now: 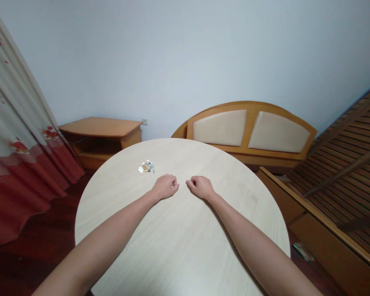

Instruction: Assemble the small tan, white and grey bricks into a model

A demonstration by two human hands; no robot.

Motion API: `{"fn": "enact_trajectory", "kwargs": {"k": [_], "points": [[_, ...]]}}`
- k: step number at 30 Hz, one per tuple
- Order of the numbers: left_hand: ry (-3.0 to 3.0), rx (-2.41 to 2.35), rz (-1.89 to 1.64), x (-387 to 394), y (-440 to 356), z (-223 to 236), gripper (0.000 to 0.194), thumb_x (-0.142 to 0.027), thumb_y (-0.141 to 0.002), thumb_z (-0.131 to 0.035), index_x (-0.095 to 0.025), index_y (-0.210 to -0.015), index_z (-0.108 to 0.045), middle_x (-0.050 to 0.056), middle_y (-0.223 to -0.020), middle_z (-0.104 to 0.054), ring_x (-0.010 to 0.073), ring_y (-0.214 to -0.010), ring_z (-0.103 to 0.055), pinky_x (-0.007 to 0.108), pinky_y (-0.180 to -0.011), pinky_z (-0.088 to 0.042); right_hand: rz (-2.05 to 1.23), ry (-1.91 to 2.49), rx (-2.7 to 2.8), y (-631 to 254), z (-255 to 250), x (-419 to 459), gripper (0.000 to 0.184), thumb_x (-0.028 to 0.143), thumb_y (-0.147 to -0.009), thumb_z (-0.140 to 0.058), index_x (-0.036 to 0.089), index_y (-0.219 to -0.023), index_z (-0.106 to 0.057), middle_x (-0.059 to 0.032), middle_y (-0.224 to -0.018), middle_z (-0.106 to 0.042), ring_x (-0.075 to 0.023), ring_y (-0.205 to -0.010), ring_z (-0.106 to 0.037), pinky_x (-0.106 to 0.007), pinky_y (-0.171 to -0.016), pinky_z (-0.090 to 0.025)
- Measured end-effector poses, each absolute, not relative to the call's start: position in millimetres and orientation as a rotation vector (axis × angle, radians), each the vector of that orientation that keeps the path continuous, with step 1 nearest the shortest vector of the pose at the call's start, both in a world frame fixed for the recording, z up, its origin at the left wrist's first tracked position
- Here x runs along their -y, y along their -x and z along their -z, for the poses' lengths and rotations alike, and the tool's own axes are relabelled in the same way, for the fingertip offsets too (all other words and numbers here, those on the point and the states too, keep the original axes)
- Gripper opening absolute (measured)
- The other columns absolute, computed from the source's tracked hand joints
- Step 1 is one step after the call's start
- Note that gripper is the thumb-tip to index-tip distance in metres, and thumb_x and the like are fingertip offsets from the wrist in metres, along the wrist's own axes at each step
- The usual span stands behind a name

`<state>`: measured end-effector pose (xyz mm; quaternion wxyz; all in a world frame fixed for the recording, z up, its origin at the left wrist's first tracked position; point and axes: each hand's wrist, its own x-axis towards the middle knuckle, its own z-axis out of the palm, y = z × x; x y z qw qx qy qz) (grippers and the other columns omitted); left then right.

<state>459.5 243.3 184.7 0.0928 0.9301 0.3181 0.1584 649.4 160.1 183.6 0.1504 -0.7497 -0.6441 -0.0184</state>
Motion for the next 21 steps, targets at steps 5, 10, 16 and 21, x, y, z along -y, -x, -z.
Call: {"fn": "enact_trajectory", "kwargs": {"k": [5, 10, 16, 21], "points": [[-2.764, -0.943, -0.470, -242.7, -459.4, -185.5, 0.020, -0.032, -0.091, -0.053, -0.020, -0.078, -0.062, 0.008, -0.086, -0.070, 0.0232, -0.088, -0.064, 0.033, -0.076, -0.046, -0.018, 2.101, 1.850, -652.8, -185.6, -158.9, 0.039, 0.044, -0.097, -0.051, 0.020, -0.077, -0.074, -0.0068, -0.078, -0.075, -0.0178, -0.071, -0.063, -0.028, -0.060, -0.028], [-2.763, -0.949, -0.454, -241.0, -458.8, -187.6, 0.020, -0.032, -0.091, -0.053, -0.020, -0.077, -0.061, 0.008, -0.085, -0.070, 0.0230, -0.087, -0.063, 0.033, -0.076, -0.046, -0.082, 2.050, 1.842, -653.6, -186.8, -156.4, 0.041, 0.044, -0.096, -0.051, 0.019, -0.072, -0.072, -0.0052, -0.073, -0.072, -0.0156, -0.065, -0.057, -0.028, -0.059, -0.026], [-2.755, -0.951, -0.458, -241.2, -458.8, -188.0, 0.020, -0.030, -0.091, -0.054, -0.020, -0.077, -0.062, 0.008, -0.085, -0.069, 0.0227, -0.086, -0.063, 0.032, -0.075, -0.045, -0.127, 1.937, 1.842, -651.6, -187.1, -154.9, 0.042, 0.043, -0.094, -0.050, 0.017, -0.066, -0.067, -0.0038, -0.066, -0.068, -0.0134, -0.059, -0.050, -0.027, -0.058, -0.026], [-2.754, -0.956, -0.449, -242.0, -458.9, -186.9, 0.020, -0.031, -0.091, -0.054, -0.019, -0.078, -0.063, 0.007, -0.085, -0.070, 0.0220, -0.085, -0.063, 0.032, -0.076, -0.045, -0.189, 1.888, 1.787, -655.6, -180.3, -158.7, 0.043, 0.047, -0.092, -0.051, 0.018, -0.064, -0.064, -0.0021, -0.062, -0.063, -0.0131, -0.058, -0.049, -0.027, -0.057, -0.027]]}}
